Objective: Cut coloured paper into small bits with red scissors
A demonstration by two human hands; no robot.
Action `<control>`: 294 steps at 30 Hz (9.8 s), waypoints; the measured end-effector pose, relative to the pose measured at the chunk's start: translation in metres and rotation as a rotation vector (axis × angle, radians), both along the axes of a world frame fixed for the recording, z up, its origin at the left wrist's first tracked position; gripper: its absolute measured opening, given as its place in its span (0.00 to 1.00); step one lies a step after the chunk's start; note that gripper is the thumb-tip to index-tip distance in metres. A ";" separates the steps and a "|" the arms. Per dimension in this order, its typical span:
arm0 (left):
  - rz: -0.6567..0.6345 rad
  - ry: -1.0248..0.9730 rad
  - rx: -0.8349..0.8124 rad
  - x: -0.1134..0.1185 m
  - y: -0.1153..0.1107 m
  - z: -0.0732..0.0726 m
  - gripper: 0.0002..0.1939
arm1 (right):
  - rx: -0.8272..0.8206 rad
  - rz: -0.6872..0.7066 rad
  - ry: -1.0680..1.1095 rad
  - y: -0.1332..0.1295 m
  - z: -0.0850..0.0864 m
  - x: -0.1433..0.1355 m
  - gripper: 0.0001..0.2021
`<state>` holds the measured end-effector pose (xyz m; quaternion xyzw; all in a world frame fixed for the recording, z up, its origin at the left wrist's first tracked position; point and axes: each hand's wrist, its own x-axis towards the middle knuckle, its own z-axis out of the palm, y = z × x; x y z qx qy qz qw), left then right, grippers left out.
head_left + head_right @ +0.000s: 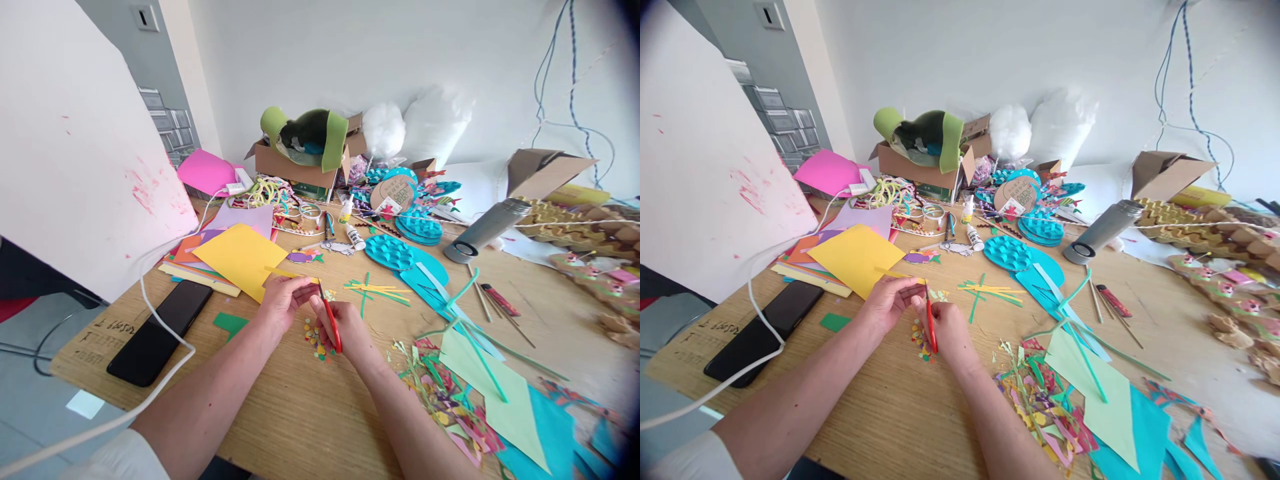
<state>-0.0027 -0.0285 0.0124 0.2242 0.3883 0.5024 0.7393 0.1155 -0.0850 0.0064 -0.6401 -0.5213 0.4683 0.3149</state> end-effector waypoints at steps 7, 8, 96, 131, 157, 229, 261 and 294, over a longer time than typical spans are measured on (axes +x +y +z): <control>0.000 0.005 0.005 0.000 0.000 0.000 0.07 | 0.017 0.009 -0.049 0.001 -0.001 0.000 0.29; 0.001 0.005 0.002 0.000 0.000 0.000 0.07 | 0.016 0.010 -0.049 0.001 -0.001 0.000 0.29; 0.047 -0.376 -0.428 0.022 -0.028 0.004 0.03 | 0.221 -0.096 0.048 -0.001 -0.014 -0.008 0.27; 0.100 -0.226 -0.185 0.019 -0.027 0.000 0.06 | 0.201 -0.129 0.008 -0.002 -0.008 -0.004 0.30; -0.047 0.049 0.138 0.000 -0.003 0.001 0.07 | 0.081 -0.031 0.029 -0.004 0.000 -0.006 0.29; 0.015 -0.070 0.023 0.003 -0.005 0.001 0.06 | 0.171 -0.065 -0.105 -0.001 -0.008 -0.002 0.30; 0.046 -0.303 -0.366 0.021 -0.030 0.004 0.05 | 0.264 -0.079 -0.142 -0.003 -0.010 -0.007 0.28; 0.064 -0.303 -0.354 0.023 -0.033 0.005 0.02 | 0.282 -0.106 -0.128 -0.001 -0.017 -0.005 0.28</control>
